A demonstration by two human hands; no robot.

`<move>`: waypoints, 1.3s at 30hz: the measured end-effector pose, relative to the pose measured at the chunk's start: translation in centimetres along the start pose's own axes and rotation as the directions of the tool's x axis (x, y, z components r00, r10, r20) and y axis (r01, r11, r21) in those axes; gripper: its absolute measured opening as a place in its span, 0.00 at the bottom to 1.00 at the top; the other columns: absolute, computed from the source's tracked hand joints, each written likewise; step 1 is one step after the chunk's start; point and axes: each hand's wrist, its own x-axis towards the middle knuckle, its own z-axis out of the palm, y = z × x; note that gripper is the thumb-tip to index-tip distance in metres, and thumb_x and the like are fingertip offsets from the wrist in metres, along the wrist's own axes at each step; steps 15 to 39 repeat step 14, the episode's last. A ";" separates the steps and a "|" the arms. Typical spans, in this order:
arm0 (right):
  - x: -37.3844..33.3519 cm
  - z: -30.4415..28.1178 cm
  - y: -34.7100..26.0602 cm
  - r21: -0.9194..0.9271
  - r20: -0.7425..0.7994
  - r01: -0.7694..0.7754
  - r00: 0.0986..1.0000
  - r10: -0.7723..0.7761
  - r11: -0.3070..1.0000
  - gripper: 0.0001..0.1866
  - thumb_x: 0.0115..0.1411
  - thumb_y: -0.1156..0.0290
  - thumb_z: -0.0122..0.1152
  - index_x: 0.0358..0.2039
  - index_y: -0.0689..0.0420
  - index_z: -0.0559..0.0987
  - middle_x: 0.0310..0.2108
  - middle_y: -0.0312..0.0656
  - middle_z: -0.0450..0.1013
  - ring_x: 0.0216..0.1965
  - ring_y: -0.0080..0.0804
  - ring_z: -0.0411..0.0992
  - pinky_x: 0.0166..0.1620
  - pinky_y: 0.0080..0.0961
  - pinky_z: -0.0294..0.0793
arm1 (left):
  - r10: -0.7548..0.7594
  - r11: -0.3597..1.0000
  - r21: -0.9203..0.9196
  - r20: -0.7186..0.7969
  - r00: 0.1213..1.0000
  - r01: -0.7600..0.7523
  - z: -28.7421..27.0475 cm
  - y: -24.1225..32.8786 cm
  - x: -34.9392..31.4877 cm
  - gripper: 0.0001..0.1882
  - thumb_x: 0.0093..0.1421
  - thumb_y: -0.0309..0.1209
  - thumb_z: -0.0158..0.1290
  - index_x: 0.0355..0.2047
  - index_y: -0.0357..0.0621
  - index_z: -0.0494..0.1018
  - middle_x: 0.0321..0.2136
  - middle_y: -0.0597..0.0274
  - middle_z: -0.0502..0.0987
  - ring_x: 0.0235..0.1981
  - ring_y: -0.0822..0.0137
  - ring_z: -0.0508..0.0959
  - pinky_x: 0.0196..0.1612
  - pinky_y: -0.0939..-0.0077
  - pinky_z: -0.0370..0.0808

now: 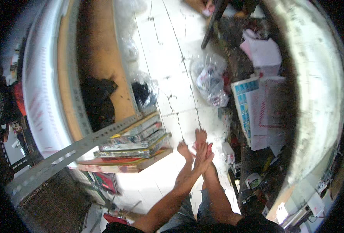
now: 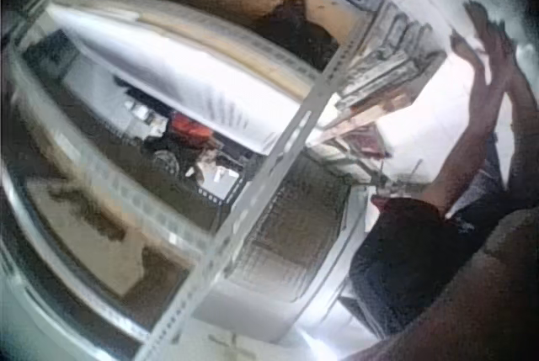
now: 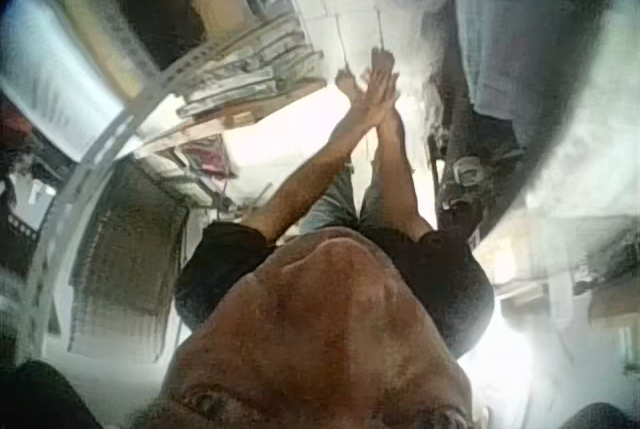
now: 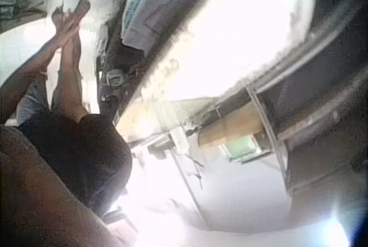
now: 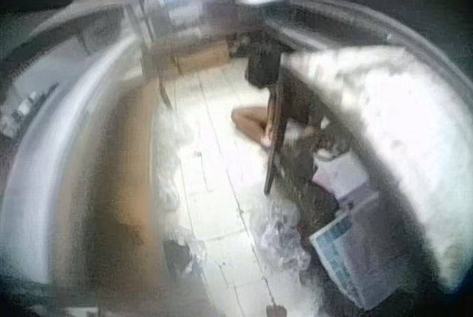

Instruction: The person cleans a large rectangular screen or frame using a spray bottle and a dark cloth. They repeatedly spray liquid onto the surface and wipe it down, focusing on the edges and the center area. The person handles the spray bottle and cloth throughout the process.

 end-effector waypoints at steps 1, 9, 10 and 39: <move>-3.4 2.9 -1.5 0.078 -0.026 -0.173 0.984 0.176 0.982 0.42 0.64 0.35 0.37 0.66 0.57 0.57 0.65 0.46 0.59 0.63 0.40 0.59 0.65 0.41 0.56 | 0.140 0.982 -0.118 -0.085 0.987 -0.149 -0.5 -1.3 -1.7 0.40 0.64 0.54 0.42 0.68 0.42 0.50 0.69 0.48 0.47 0.70 0.44 0.41 0.69 0.50 0.38; -18.1 10.4 -11.4 0.079 0.220 -0.512 0.846 0.486 0.855 0.44 0.60 0.33 0.44 0.66 0.53 0.58 0.65 0.46 0.58 0.64 0.44 0.59 0.62 0.49 0.60 | -0.040 0.967 0.244 -0.152 0.988 0.077 -7.5 7.3 -9.7 0.34 0.66 0.55 0.35 0.69 0.56 0.51 0.69 0.56 0.51 0.70 0.46 0.43 0.67 0.38 0.39; -19.8 10.6 -13.1 -0.011 0.284 -0.489 0.834 0.472 0.872 0.44 0.61 0.34 0.44 0.66 0.54 0.58 0.65 0.45 0.58 0.64 0.43 0.59 0.62 0.49 0.60 | -0.057 0.971 0.220 -0.157 0.986 0.091 -7.7 7.9 -10.0 0.33 0.67 0.55 0.34 0.68 0.58 0.51 0.69 0.57 0.51 0.70 0.47 0.44 0.66 0.37 0.40; -26.4 10.0 -20.1 -0.410 0.385 -0.207 0.844 0.374 0.889 0.39 0.61 0.43 0.53 0.65 0.56 0.62 0.62 0.45 0.64 0.60 0.39 0.65 0.60 0.46 0.65 | -0.058 0.944 0.330 0.087 0.995 0.026 -11.3 9.7 -11.9 0.43 0.60 0.62 0.44 0.68 0.50 0.51 0.67 0.48 0.54 0.69 0.48 0.51 0.66 0.44 0.51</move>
